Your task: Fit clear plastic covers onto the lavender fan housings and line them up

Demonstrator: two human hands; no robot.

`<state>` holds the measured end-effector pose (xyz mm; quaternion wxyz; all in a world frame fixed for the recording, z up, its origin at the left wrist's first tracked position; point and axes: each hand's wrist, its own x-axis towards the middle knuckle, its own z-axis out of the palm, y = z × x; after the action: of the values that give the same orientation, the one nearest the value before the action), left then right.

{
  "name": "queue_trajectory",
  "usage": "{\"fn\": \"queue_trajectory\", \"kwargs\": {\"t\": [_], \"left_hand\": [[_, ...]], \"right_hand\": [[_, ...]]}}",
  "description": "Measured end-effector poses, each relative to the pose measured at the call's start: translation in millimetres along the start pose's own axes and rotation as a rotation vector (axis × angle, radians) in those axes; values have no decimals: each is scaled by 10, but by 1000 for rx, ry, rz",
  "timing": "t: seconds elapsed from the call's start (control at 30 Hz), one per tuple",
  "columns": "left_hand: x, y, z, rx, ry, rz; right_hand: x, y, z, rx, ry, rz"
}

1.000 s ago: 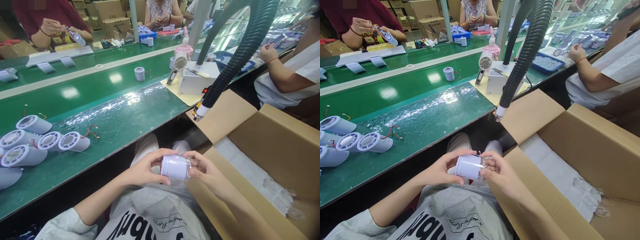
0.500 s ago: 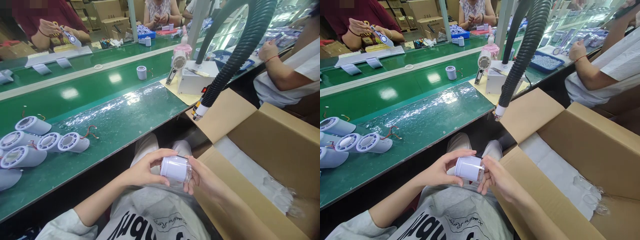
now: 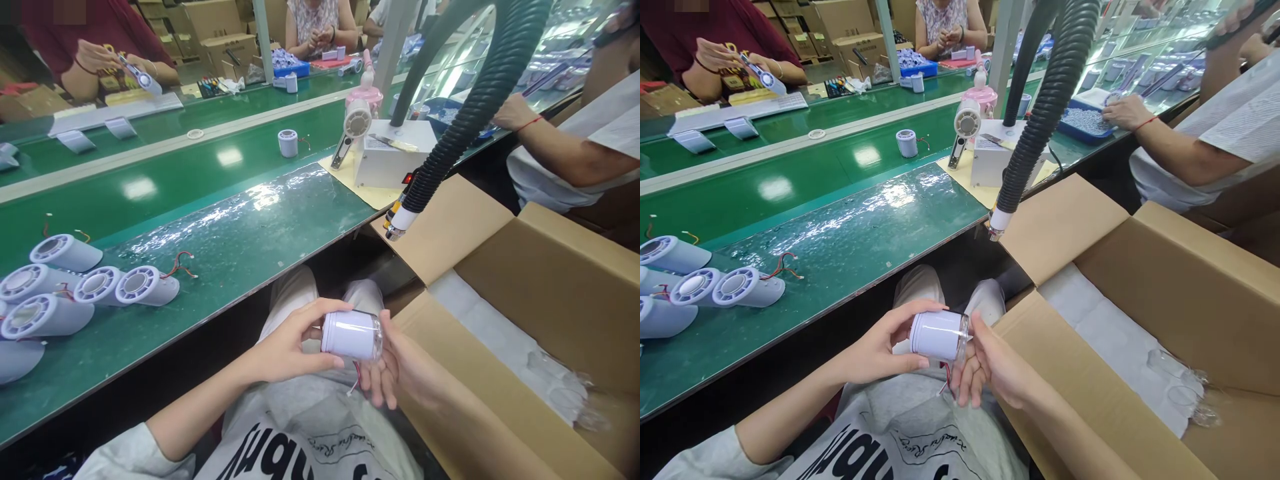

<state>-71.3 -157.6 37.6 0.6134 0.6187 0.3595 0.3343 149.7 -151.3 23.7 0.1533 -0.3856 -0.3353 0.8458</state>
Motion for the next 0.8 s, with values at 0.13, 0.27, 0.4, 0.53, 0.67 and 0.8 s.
{"fn": "queue_trajectory", "kwargs": {"t": [0.13,0.27,0.4,0.53,0.67,0.8], "left_hand": [[-24,26,38,-155,29,-73],[-24,9,40,-237,8,-125],[-27,12,6,-237,-51,-124],[-43,20,-19,-179,-90,-84],[-39,-29,-2,-289,-93,-190],[-39,-127,48,-354,-109,-263]], "right_hand": [[-54,58,-88,-449,221,-555],[-96,62,-183,-1020,216,-1056],[-118,67,-161,-849,211,-881],[-141,75,-62,-316,137,-521],[-156,67,-40,-263,201,-465],[-102,116,-52,-306,237,-398]]}}
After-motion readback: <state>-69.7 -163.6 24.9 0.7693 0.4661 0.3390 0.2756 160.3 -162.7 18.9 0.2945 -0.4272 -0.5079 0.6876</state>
